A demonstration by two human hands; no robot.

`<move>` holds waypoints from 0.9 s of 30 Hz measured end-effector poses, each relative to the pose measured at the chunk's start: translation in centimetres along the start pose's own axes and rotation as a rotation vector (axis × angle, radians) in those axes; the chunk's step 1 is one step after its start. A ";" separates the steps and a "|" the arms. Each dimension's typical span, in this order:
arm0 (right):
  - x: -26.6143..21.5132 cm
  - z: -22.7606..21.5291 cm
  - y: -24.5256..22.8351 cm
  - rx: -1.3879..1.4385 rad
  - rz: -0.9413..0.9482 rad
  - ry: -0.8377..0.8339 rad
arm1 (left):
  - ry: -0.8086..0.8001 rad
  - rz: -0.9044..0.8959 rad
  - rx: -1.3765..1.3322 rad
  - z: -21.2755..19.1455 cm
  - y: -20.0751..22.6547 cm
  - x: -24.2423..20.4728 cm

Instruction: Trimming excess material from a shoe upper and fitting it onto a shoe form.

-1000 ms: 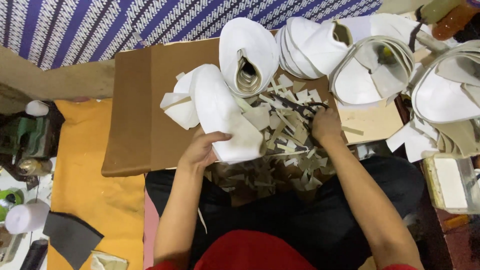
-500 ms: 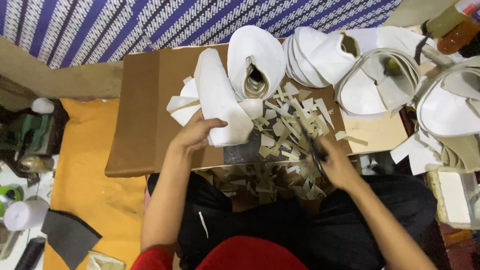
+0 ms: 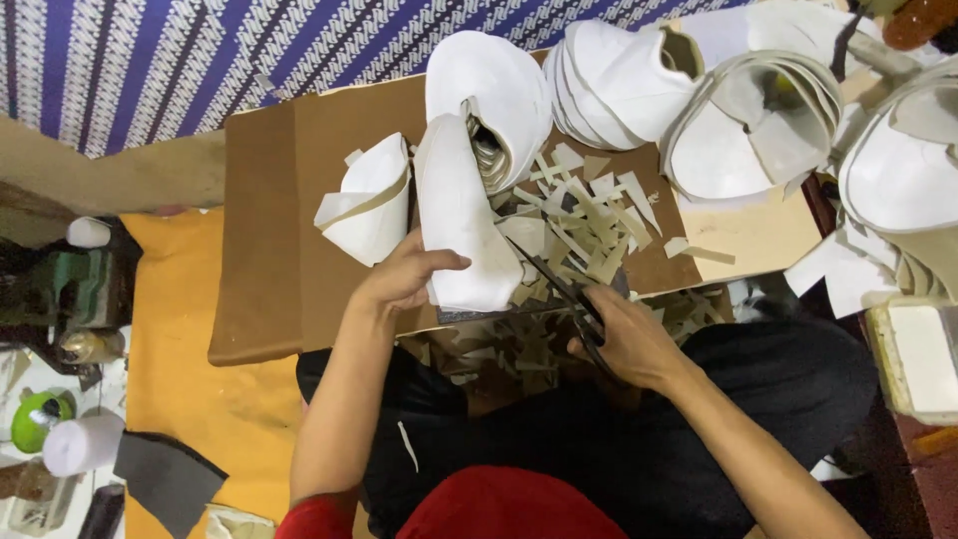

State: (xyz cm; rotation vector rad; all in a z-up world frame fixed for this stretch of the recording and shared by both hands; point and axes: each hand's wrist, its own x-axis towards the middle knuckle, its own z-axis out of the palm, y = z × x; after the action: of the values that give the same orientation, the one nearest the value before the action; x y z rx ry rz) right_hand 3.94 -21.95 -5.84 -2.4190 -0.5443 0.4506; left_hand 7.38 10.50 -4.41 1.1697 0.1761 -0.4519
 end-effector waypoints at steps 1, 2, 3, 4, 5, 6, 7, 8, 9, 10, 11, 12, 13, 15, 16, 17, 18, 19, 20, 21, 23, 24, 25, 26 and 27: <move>0.1 -0.1 -0.3 0.016 0.021 -0.024 | -0.011 -0.005 -0.009 -0.2 -0.7 0.4; 0.1 -0.3 -0.4 0.029 0.041 -0.049 | -0.021 -0.009 -0.021 -0.4 -1.5 0.8; 0.0 -0.5 -0.7 0.034 0.046 -0.045 | -0.025 -0.014 -0.016 -0.2 -1.5 1.1; 0.0 -0.7 -1.1 0.054 0.048 -0.055 | -0.034 -0.011 -0.028 0.0 -1.5 1.2; -0.1 -0.9 -1.5 0.073 0.049 -0.066 | -0.042 -0.008 -0.040 0.1 -1.4 1.3; -0.3 -0.9 -1.4 0.075 0.051 -0.064 | -0.044 -0.010 -0.038 -0.1 -1.7 1.5; -0.5 -0.9 -1.4 0.060 0.052 -0.068 | -0.041 -0.013 -0.047 -0.2 -1.9 1.7; -0.7 -0.9 -1.4 0.044 0.054 -0.073 | -0.038 -0.017 -0.057 -0.4 -2.2 1.8; -0.8 -0.7 -1.0 0.046 0.055 -0.072 | -0.039 -0.019 -0.055 -0.4 -2.0 1.7; -0.8 -0.5 -0.5 0.073 0.029 -0.030 | -0.037 -0.017 -0.064 -0.3 -1.9 1.6; -0.8 -0.3 -0.1 0.099 0.004 0.012 | -0.036 -0.015 -0.073 -0.3 -1.8 1.5; -0.9 -0.2 0.0 0.100 0.005 0.013 | -0.037 -0.016 -0.071 -0.4 -1.9 1.5; -1.0 -0.1 0.0 0.138 0.009 0.022 | -0.039 -0.012 -0.086 -0.4 -2.0 1.6; -1.2 -0.4 -0.3 0.174 0.013 0.038 | -0.046 -0.005 -0.096 -0.8 -2.2 1.7; -1.3 -0.7 -0.6 0.142 -0.019 0.048 | -0.034 -0.004 -0.101 -1.0 -2.4 1.7; -1.4 -1.0 -0.9 0.109 -0.050 0.059 | -0.021 -0.003 -0.107 -1.2 -2.5 1.8; -1.3 -0.8 -0.7 0.108 -0.047 0.062 | -0.026 -0.004 -0.106 -1.4 -2.7 1.7; -1.2 -0.6 -0.5 0.142 -0.042 0.044 | -0.018 -0.021 -0.089 -1.6 -2.9 1.6; -1.2 -0.4 -0.2 0.176 -0.031 0.032 | -0.019 -0.041 -0.070 -1.7 -3.0 1.8; -0.9 0.0 0.2 0.174 -0.020 0.042 | -0.032 -0.045 -0.068 -1.2 -2.5 1.1; -1.2 0.9 1.3 -0.011 -0.085 0.032 | 0.069 -0.042 -0.054 0.4 -1.6 0.3; -1.7 0.6 0.1 -0.011 -0.053 0.057 | 0.033 -0.056 -0.042 0.5 -1.3 -0.1; -2.1 0.3 -1.1 0.061 -0.046 0.067 | 0.127 -0.063 -0.036 0.6 -1.0 -0.5; -2.6 0.0 -2.3 0.133 -0.037 0.085 | 0.215 -0.070 -0.024 0.7 -0.6 -0.7; -2.4 0.2 -2.2 0.134 -0.004 0.117 | 0.174 -0.084 -0.007 1.2 -0.1 -1.1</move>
State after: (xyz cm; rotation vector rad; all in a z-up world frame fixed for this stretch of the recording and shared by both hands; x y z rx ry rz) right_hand 1.19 -21.36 -4.19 -2.2984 -0.4532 0.3307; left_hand 6.25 9.62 -3.66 1.1979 0.3781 -0.4222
